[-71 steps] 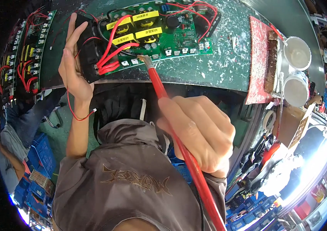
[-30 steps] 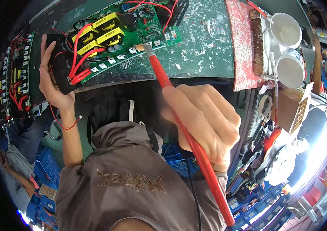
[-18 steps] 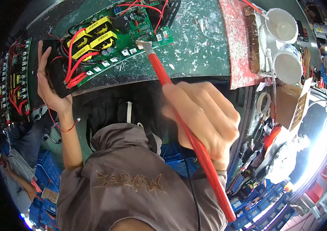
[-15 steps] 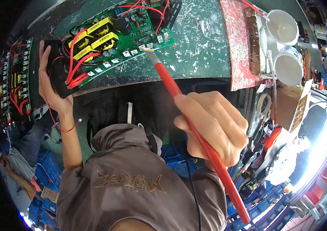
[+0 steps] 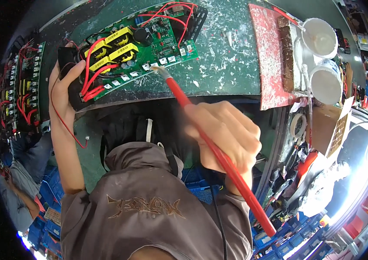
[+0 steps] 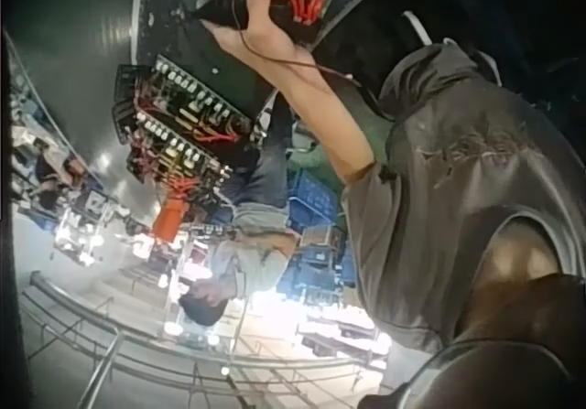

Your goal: Applying a liquid coating to electronic circuit boards using a small brush.

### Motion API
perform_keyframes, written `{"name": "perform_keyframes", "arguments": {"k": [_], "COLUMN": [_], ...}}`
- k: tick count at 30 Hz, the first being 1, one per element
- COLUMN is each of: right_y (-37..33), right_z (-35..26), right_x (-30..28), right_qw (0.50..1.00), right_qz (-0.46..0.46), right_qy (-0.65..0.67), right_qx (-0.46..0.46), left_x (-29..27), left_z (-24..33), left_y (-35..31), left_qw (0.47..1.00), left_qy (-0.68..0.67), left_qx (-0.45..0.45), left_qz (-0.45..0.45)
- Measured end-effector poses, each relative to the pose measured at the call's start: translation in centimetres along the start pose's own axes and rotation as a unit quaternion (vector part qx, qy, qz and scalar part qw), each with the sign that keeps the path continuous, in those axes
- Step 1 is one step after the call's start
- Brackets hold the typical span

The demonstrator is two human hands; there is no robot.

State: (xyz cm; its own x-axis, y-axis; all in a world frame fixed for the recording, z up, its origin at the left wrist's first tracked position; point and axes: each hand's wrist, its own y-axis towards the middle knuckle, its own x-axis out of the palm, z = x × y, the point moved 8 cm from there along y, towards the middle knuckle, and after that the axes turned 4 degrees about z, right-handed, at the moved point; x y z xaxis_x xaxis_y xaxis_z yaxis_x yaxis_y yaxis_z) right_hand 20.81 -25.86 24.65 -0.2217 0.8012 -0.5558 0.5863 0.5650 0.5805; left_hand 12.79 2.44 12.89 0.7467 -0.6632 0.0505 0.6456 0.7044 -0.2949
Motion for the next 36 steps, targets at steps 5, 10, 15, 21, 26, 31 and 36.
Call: {"name": "perform_keyframes", "arguments": {"k": [5, 10, 15, 21, 26, 31, 36], "right_y": [-0.7, -4.0, -8.9, -13.3, -14.2, -14.9, -13.8], "right_z": [0.0, 2.4, 4.5, 7.0, 8.3, 8.4, 8.8], "right_x": [-3.0, -5.6, -7.5, -10.6, -13.6, -16.3, -19.8], "right_qw": [0.994, 0.973, 0.93, 0.824, 0.792, 0.813, 0.822], "right_qz": [0.104, 0.21, 0.326, 0.489, 0.531, 0.516, 0.502], "right_qy": [0.005, 0.098, 0.121, 0.154, 0.157, 0.016, -0.139], "right_qx": [-0.044, 0.017, 0.121, 0.242, 0.257, 0.269, 0.231], "left_x": [0.8, 0.5, 1.9, 1.4, 1.0, 1.4, 2.1], "left_z": [0.6, 0.5, 2.1, 2.1, -0.4, 0.4, 3.1], "left_y": [-0.2, -0.2, 2.5, 4.8, 5.4, 5.0, 3.8], "left_qw": [0.999, 0.996, 0.937, 0.932, 0.973, 0.984, 0.955], "left_qy": [0.035, 0.084, 0.314, 0.297, 0.198, 0.157, 0.217], "left_qx": [0.026, -0.021, 0.15, 0.196, 0.074, 0.069, 0.183], "left_qz": [-0.013, 0.014, -0.04, -0.074, -0.094, -0.053, -0.082]}}
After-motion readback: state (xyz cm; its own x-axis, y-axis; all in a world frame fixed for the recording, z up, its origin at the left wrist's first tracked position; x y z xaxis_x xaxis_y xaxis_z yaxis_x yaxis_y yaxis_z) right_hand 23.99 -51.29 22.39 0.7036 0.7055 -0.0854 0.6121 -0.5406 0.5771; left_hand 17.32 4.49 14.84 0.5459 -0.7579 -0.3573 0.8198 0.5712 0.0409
